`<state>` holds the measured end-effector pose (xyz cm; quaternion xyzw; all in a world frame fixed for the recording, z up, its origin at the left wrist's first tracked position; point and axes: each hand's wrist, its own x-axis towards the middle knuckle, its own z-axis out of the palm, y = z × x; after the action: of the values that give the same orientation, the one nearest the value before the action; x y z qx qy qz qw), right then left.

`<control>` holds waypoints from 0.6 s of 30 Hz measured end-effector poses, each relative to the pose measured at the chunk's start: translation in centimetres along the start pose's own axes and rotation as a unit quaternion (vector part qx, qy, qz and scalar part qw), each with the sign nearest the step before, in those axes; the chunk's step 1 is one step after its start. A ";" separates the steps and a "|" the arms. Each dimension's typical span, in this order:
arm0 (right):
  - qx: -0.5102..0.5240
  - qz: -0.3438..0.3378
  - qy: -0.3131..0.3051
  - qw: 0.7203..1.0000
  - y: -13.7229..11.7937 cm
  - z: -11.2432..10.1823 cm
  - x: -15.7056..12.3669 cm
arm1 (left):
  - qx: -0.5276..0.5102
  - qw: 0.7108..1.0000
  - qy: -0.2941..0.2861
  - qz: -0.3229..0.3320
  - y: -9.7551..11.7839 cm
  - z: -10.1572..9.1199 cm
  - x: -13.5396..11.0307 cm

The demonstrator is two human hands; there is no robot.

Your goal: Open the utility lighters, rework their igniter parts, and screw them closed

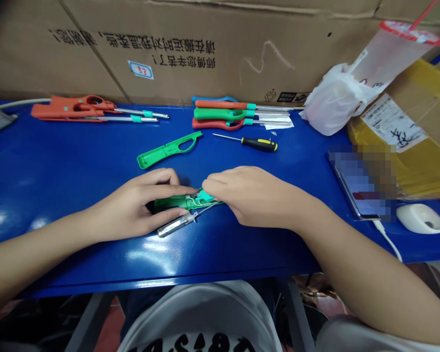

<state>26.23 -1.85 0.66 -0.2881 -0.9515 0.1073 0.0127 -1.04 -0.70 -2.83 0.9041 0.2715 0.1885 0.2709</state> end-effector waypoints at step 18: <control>0.011 0.011 -0.036 0.999 0.0 0.0 0.2 | -0.004 1.000 0.007 0.006 -0.1 0.1 -0.1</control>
<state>26.07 -1.72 0.63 -0.2947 -0.9468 0.1279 -0.0193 -1.09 -0.73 -2.92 0.9031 0.2672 0.1979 0.2716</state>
